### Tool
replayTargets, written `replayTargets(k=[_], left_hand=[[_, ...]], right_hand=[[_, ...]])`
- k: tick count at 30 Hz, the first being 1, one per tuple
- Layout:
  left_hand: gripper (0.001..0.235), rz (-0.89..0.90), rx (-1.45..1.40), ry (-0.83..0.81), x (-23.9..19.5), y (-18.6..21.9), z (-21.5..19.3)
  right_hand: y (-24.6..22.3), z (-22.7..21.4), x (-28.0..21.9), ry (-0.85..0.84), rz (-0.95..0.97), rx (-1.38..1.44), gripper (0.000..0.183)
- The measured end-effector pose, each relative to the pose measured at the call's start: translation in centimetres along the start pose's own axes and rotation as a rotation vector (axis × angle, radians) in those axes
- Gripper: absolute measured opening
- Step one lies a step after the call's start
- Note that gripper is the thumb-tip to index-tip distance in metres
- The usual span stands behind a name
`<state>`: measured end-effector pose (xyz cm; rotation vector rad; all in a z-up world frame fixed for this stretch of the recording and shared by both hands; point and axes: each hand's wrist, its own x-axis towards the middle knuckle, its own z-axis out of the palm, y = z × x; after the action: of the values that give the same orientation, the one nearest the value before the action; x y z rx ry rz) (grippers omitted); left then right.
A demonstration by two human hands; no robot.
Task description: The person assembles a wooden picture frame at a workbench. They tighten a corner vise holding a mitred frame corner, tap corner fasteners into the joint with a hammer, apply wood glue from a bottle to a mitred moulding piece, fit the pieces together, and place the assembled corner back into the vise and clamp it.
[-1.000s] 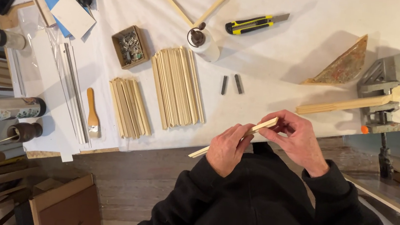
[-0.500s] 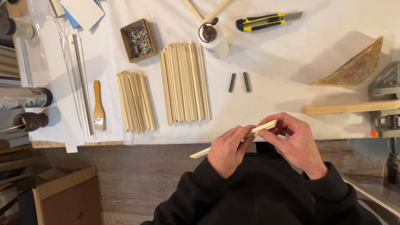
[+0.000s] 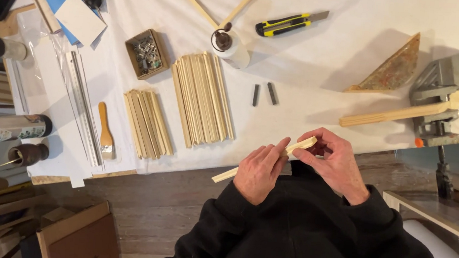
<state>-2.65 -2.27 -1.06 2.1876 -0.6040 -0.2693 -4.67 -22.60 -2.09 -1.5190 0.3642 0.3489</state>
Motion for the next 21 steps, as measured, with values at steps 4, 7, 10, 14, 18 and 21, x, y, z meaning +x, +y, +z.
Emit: replayTargets(k=[4,7,10,14,18,21], left_hand=[[0.05,0.033,0.031,0.006,0.1,0.0,0.2],[0.051,0.042,0.044,0.001,0.0,0.0,0.3],[0.051,0.072,0.084,-0.013,0.4,-0.1,0.3],[0.055,0.124,0.185,-0.065,1.3,-0.1,-0.2],[0.062,0.287,0.34,-0.178,3.5,1.1,-0.2],[0.065,0.422,0.38,-0.224,5.5,1.9,1.5]], right_hand=[[0.2,-0.2,-0.4,0.007,0.006,0.024,0.025],[0.6,-0.3,-0.5,0.004,-0.014,0.068,0.025],[0.5,-0.4,-0.7,0.033,0.02,0.028,0.027],[-0.7,-1.2,-1.2,0.041,0.012,-0.008,0.026],[-0.5,-3.8,-2.3,-0.01,-0.079,-0.268,0.026],[0.3,-6.3,-3.0,-0.026,0.023,-0.303,0.025]])
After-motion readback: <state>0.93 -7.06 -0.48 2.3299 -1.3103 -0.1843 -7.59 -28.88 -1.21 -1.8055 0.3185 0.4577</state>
